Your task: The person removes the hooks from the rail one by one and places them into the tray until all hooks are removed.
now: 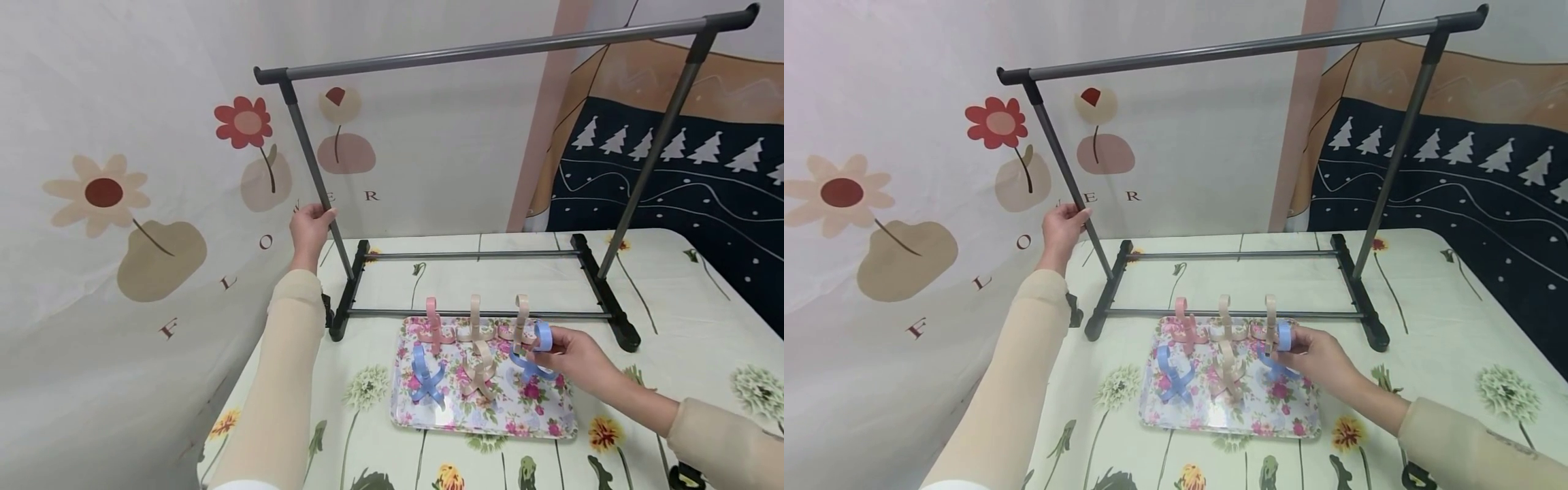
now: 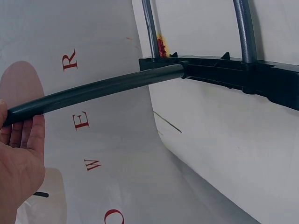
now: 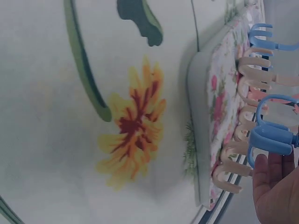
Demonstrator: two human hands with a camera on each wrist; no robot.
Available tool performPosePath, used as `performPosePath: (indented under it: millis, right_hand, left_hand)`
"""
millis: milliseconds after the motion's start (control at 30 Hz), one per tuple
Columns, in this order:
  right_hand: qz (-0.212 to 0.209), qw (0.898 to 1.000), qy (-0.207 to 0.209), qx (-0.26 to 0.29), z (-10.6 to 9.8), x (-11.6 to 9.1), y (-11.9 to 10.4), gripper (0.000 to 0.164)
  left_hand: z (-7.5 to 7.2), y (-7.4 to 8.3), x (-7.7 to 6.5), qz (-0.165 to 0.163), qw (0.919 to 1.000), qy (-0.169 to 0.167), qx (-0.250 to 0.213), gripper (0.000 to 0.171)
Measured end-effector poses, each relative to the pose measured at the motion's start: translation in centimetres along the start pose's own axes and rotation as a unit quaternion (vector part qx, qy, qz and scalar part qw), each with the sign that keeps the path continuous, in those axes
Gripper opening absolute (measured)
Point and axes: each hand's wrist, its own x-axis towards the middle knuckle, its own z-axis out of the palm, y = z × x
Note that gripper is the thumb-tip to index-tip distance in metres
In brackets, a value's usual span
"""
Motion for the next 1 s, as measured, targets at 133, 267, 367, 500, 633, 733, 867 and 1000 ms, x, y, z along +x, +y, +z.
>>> performPosePath:
  millis: [133, 267, 367, 500, 633, 733, 867, 1000]
  right_hand:
    - [0.006, 1.000, -0.004, 0.006, 0.4, -0.1, 0.6, 0.029]
    - [0.003, 1.000, -0.003, 0.001, 1.0, -0.1, 1.3, 0.018]
    - [0.004, 1.000, -0.004, -0.004, 1.3, -0.1, 1.8, 0.012]
    - [0.011, 1.000, -0.006, -0.004, 1.6, -0.2, 2.1, 0.013]
    - [0.022, 1.000, -0.007, -0.005, 1.8, -0.3, 2.2, 0.013]
    - [0.023, 1.000, -0.012, -0.008, 1.8, -0.4, 2.1, 0.015]
    - [0.011, 1.000, -0.017, -0.015, 1.7, -0.6, 2.0, 0.015]
    - [0.010, 1.000, -0.018, -0.023, 1.5, -0.8, 1.7, 0.020]
  left_hand:
    - [0.0, 0.1, 0.0, 0.000, 1.0000, 0.000, -0.001, 0.028]
    - [0.0, 0.2, 0.0, 0.000, 1.0000, -0.001, -0.005, 0.027]
    - [0.0, 0.1, 0.0, -0.001, 1.0000, -0.001, -0.003, 0.028]
    - [0.1, 0.1, 0.1, -0.002, 1.0000, -0.002, 0.000, 0.029]
    - [0.1, 0.0, 0.1, -0.003, 1.0000, -0.002, 0.000, 0.030]
    - [0.1, -0.1, 0.1, -0.005, 1.0000, -0.002, -0.002, 0.029]
    - [0.1, -0.1, 0.2, -0.006, 1.0000, -0.003, -0.005, 0.030]
    - [0.0, -0.2, 0.1, -0.005, 1.0000, -0.001, -0.004, 0.030]
